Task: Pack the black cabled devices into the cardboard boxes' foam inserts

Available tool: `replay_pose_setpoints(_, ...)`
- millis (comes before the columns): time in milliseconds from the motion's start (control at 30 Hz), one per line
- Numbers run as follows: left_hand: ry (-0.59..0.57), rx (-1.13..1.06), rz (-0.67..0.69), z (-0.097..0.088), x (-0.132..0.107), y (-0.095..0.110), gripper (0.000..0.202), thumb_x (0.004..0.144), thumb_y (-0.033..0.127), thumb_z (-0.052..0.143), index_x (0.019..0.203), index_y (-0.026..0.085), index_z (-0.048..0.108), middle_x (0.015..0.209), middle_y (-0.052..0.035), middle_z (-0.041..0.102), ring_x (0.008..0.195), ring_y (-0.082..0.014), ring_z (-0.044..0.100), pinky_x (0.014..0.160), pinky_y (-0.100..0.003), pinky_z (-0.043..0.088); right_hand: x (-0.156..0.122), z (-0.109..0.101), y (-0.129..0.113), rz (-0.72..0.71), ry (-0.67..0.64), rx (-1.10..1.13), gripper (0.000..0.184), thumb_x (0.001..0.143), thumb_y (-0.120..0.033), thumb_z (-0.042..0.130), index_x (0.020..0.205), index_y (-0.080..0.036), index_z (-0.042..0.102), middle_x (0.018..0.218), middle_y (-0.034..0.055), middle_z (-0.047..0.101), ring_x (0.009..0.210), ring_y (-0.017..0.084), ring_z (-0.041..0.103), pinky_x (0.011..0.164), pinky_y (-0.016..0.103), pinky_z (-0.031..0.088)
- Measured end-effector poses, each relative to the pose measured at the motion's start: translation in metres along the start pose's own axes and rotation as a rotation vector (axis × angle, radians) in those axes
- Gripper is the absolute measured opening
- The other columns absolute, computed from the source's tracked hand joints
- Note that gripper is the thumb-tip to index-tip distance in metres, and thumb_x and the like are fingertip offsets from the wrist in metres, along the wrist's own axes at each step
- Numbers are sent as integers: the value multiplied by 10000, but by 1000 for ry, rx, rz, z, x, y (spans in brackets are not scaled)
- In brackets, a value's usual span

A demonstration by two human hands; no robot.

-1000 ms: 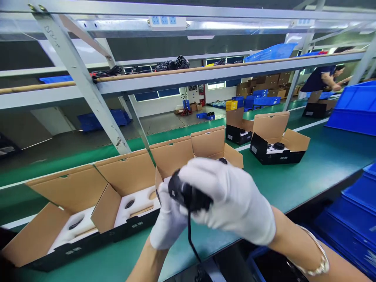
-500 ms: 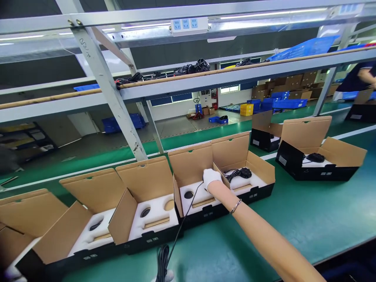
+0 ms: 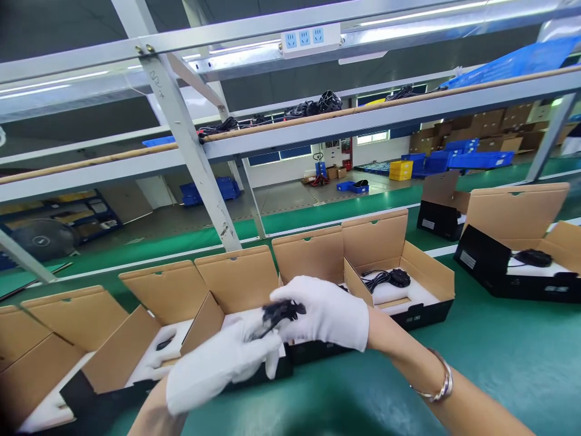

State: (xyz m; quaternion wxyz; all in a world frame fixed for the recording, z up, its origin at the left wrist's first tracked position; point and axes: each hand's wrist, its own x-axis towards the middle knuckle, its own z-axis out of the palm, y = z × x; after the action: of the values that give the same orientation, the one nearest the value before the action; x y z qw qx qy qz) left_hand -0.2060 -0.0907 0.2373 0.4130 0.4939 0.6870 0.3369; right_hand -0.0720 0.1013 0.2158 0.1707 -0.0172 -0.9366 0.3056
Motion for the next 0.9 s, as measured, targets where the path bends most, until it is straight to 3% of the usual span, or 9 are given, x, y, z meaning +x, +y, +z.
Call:
replay_pose_setpoints(100, 149, 76, 152, -18, 29, 9, 256, 900, 422, 582, 1102, 296, 677, 910, 27, 683, 793, -148, 552, 697, -244, 424, -6, -3, 1, 126, 178, 46, 238, 818, -434, 680, 852, -202, 641, 780, 4, 644, 735, 180, 618, 680, 296, 473)
replay_pose_setpoints(233, 467, 156, 284, -19, 84, 3, 238, 923, 366, 471, 953, 225, 661, 817, 14, 641, 787, -157, 559, 786, -279, 446, -8, -3, 21, 261, 100, 587, 340, 854, -503, 623, 993, -200, 557, 812, 18, 707, 723, 203, 692, 707, 342, 553)
replay_pose_setpoints(333, 283, 132, 278, -1, 112, 4, 458, 992, 461, 247, 923, 202, 617, 771, 1, 626, 717, -150, 562, 699, -277, 466, -5, 3, 34, 256, 46, 780, 414, 839, -510, 642, 1086, -189, 557, 857, 44, 747, 793, 240, 735, 787, 394, 588)
replay_pose_setpoints(433, 20, 162, 288, 14, 119, 11, 511, 969, 592, 314, 888, 204, 635, 807, 4, 664, 664, -139, 541, 628, -266, 457, -3, 5, 43, 353, 120, 503, 360, 790, -491, 685, 979, -192, 619, 817, 53, 747, 743, 244, 720, 707, 369, 585)
replay_pose_setpoints(567, -38, 298, 307, 11, 125, 18, 308, 742, 451, 752, 944, 234, 668, 880, 44, 683, 684, -135, 503, 610, -264, 385, -8, -2, 42, 274, 417, -266, 469, 721, -341, 770, 1141, -186, 628, 1074, 102, 720, 951, 279, 689, 815, 391, 557)
replay_pose_setpoints(633, -30, 357, 303, 5, 131, 19, 180, 686, 328, 772, 756, 206, 660, 645, 64, 603, 571, -114, 407, 554, -279, 303, -11, -7, 36, 86, 338, -616, 603, 781, -223, 722, 1355, -202, 539, 1144, 109, 699, 985, 285, 672, 819, 404, 540)
replay_pose_setpoints(733, -9, 315, 307, -3, 137, 22, 159, 662, 271, 762, 617, 198, 628, 499, 69, 519, 489, -101, 337, 511, -287, 267, -13, -15, 27, 67, 134, -893, 410, 888, -146, 586, 1295, -191, 601, 935, 88, 712, 854, 281, 671, 700, 378, 506)
replay_pose_setpoints(833, 86, 77, 335, -2, 136, 20, 317, 799, 510, 660, 961, 244, 716, 924, 3, 736, 706, -165, 606, 629, -264, 464, -11, -23, 32, 249, 238, -821, 208, 951, -197, 524, 1086, -214, 680, 964, 73, 712, 929, 272, 670, 717, 346, 473)
replay_pose_setpoints(900, 204, -144, 365, 8, 137, 10, 587, 921, 662, 340, 1238, 247, 607, 1275, -56, 661, 1037, -205, 653, 859, -291, 534, -9, -24, 44, 356, 380, -627, 168, 965, -309, 542, 1046, -249, 677, 1014, 40, 721, 957, 260, 671, 722, 328, 459)
